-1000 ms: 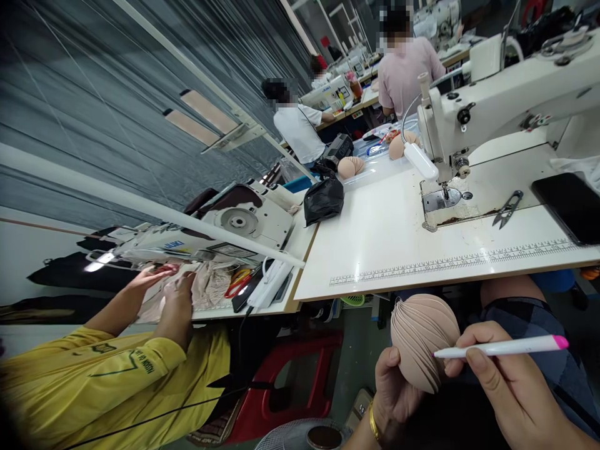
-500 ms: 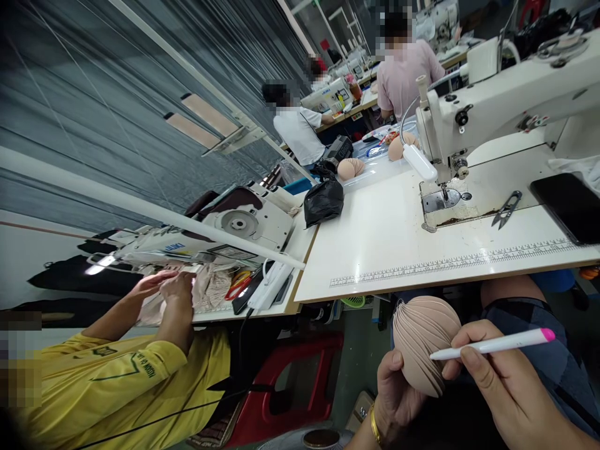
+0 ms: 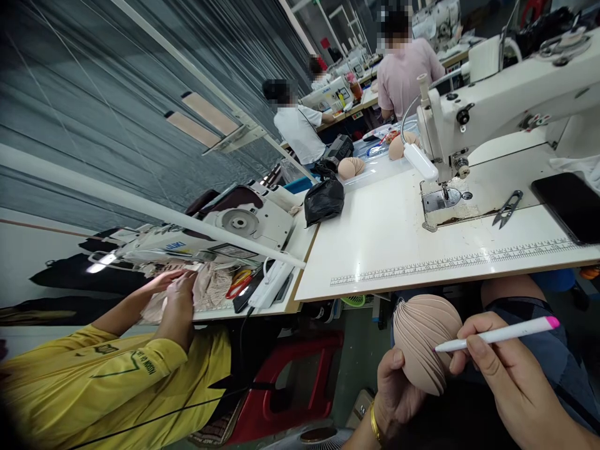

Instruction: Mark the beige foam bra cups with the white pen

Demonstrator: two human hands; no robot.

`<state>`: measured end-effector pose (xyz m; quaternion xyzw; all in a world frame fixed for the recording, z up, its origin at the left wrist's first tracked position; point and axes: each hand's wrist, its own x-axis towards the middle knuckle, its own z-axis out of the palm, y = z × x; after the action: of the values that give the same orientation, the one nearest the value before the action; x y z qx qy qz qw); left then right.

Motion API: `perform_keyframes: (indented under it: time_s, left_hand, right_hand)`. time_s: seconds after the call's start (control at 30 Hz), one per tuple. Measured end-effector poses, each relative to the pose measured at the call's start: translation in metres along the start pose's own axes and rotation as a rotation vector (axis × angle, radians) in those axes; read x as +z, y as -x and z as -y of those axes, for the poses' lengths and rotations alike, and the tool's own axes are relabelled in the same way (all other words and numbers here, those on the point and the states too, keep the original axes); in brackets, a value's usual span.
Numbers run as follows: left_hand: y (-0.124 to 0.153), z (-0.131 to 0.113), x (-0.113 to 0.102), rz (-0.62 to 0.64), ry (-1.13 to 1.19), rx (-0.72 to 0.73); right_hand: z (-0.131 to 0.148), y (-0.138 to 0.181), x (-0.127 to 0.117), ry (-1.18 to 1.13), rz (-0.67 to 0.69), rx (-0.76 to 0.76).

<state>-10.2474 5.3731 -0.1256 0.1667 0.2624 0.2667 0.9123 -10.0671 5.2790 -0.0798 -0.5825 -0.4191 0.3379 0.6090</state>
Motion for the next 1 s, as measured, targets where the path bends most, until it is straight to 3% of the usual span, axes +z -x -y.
perform_keyframes:
  time_s: [0.2,0.33,0.47,0.8,1.0]
  left_hand:
    - [-0.001,0.002,0.001,0.007,0.008,0.029]
    - [0.000,0.001,0.003,-0.010,-0.022,0.004]
    - [0.000,0.001,0.002,-0.029,0.019,0.014]
    - [-0.001,0.001,0.007,-0.025,-0.009,-0.007]
    - [-0.001,0.003,0.000,-0.053,0.027,-0.010]
  right_hand:
    - [0.000,-0.001,0.000,-0.006,0.009,0.023]
    - [0.003,-0.001,0.001,-0.079,0.079,0.140]
    - [0.000,0.001,-0.001,-0.186,0.020,0.273]
    - [-0.002,0.003,-0.002,-0.053,0.088,0.085]
    - [0.000,0.003,-0.003,-0.141,0.036,0.172]
